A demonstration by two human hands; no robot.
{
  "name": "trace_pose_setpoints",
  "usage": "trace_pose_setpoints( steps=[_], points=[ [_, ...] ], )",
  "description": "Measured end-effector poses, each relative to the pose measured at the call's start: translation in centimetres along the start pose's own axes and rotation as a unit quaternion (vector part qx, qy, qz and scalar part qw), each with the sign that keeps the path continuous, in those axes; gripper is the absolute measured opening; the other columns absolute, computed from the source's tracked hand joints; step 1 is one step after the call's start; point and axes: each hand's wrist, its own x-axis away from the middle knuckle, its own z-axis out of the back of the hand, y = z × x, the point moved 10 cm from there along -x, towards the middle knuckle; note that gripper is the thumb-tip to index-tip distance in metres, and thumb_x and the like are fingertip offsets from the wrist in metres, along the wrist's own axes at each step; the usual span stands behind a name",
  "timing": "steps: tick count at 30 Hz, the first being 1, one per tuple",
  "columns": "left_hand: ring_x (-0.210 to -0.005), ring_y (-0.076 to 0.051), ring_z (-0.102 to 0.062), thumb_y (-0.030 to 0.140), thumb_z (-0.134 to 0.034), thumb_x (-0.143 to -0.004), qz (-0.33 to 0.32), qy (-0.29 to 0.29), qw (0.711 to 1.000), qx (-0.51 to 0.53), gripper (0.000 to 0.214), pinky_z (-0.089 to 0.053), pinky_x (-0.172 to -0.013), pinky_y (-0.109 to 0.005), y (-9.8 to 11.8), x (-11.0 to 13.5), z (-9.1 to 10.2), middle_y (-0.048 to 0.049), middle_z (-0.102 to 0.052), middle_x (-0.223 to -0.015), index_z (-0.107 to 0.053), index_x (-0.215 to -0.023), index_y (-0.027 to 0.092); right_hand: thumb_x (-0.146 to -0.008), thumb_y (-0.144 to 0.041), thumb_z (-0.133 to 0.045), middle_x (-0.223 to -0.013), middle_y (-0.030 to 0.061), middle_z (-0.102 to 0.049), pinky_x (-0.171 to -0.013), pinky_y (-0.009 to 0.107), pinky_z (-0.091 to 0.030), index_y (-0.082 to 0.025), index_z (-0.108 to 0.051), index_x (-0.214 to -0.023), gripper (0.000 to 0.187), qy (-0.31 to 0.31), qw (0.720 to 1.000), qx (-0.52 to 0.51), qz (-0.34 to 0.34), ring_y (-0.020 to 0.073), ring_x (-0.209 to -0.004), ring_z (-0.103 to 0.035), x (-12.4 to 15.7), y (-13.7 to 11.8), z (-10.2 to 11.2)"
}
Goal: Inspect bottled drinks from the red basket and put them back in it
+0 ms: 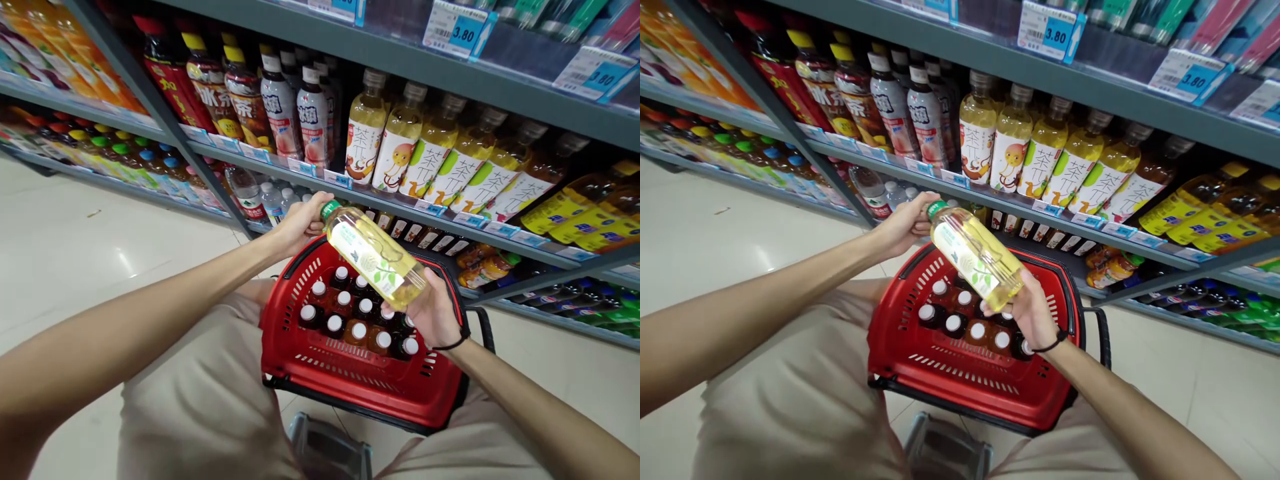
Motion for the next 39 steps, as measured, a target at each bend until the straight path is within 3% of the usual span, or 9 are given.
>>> trace_pose_setpoints(
  steps=[4,9,16,22,25,28,30,35,39],
  points=[
    [-0.044,-0.005,-0.022,0.04,-0.074,-0.083,-0.028,0.017,0.998,-0.048,0.046,-0.014,-0.041,-0.021,0.2,-0.5,0.5,0.0077,-0.03,-0.053,-0.037,-0.064,0.021,-0.073,-0.055,-0.086,-0.116,0.0092,-0.075,-0.084,0.041,-0.064,-0.023,-0.056,-0.128,0.071,0.091,0.986,0.085,0.107,0.0265,-0.099,-0.074,-0.2,-2.8,2.6],
    [-0.05,-0.01,-0.038,0.042,-0.067,-0.085,-0.046,0.068,0.985,-0.153,0.033,-0.025,-0.046,-0.023,-0.2,-1.6,1.8,0.0016,-0.047,-0.058,-0.051,-0.068,0.018,-0.071,-0.037,-0.093,-0.118,0.0078,-0.071,-0.089,0.036,-0.062,-0.025,-0.047,-0.139,0.083,0.081,0.929,0.27,0.241,0.0239,-0.106,-0.072,1.5,-6.5,2.6],
    [-0.059,-0.015,-0.051,0.056,-0.064,-0.079,-0.046,0.046,0.977,-0.202,0.039,-0.036,-0.052,-0.025,-2.0,-2.9,2.0,-0.0014,-0.057,-0.067,-0.06,-0.074,0.018,-0.077,-0.032,-0.092,-0.142,0.0152,-0.061,-0.11,0.049,-0.056,-0.026,-0.042,-0.152,0.09,0.048,0.761,0.481,0.433,0.0305,-0.129,-0.065,4.3,-9.1,0.4],
    [-0.057,-0.015,-0.051,0.056,-0.062,-0.075,-0.046,0.047,0.974,-0.215,0.04,-0.039,-0.053,-0.025,-2.1,-3.2,2.4,-0.0006,-0.056,-0.065,-0.064,-0.078,0.016,-0.097,-0.026,-0.075,-0.149,0.0196,-0.057,-0.109,0.059,-0.055,-0.027,-0.039,-0.157,0.07,-0.07,0.542,0.633,0.548,0.0356,-0.143,-0.054,5.6,-7.8,-2.2],
    [-0.06,-0.015,-0.053,0.06,-0.062,-0.076,-0.071,0.035,0.966,-0.247,0.045,-0.041,-0.055,-0.025,-1.8,-3.3,2.6,-0.0012,-0.058,-0.068,-0.067,-0.081,0.015,-0.1,-0.021,-0.069,-0.149,0.0236,-0.056,-0.112,0.06,-0.053,-0.021,-0.039,-0.156,0.064,-0.089,0.483,0.658,0.571,0.0365,-0.148,-0.048,5.9,-7.3,-2.6],
    [-0.063,-0.016,-0.055,0.061,-0.06,-0.078,-0.088,0.027,0.957,-0.273,0.047,-0.042,-0.056,-0.025,-1.9,-3.6,3.0,-0.002,-0.06,-0.071,-0.068,-0.084,0.015,-0.1,-0.021,-0.069,-0.149,0.0235,-0.056,-0.111,0.059,-0.054,-0.021,-0.038,-0.157,0.066,-0.087,0.484,0.664,0.564,0.0359,-0.149,-0.048,5.7,-7.2,-2.5],
    [-0.067,-0.017,-0.056,0.06,-0.058,-0.079,-0.086,0.025,0.955,-0.284,0.047,-0.044,-0.058,-0.025,-2.1,-3.6,3.2,-0.0032,-0.063,-0.074,-0.069,-0.085,0.015,-0.099,-0.025,-0.072,-0.149,0.0221,-0.057,-0.109,0.058,-0.055,-0.024,-0.037,-0.158,0.069,-0.08,0.509,0.657,0.55,0.0357,-0.146,-0.051,5.3,-7.4,-2.2],
    [-0.076,-0.02,-0.061,0.056,-0.054,-0.083,-0.106,0.008,0.946,-0.306,0.044,-0.045,-0.058,-0.024,-1.6,-3.1,2.5,-0.0058,-0.07,-0.085,-0.072,-0.089,0.016,-0.089,-0.034,-0.083,-0.146,0.0206,-0.06,-0.106,0.057,-0.057,-0.026,-0.037,-0.157,0.083,-0.051,0.609,0.606,0.508,0.0354,-0.135,-0.061,4.2,-7.9,-0.9],
    [-0.061,-0.017,-0.054,0.06,-0.053,-0.089,-0.066,0.005,0.954,-0.292,0.049,-0.038,-0.051,-0.023,-2.3,-3.0,2.5,-0.0048,-0.066,-0.075,-0.073,-0.091,0.016,-0.082,-0.033,-0.089,-0.141,0.0174,-0.062,-0.107,0.051,-0.057,-0.025,-0.042,-0.152,0.085,0.007,0.707,0.536,0.462,0.0322,-0.128,-0.065,3.4,-8.2,0.8]
  ],
)
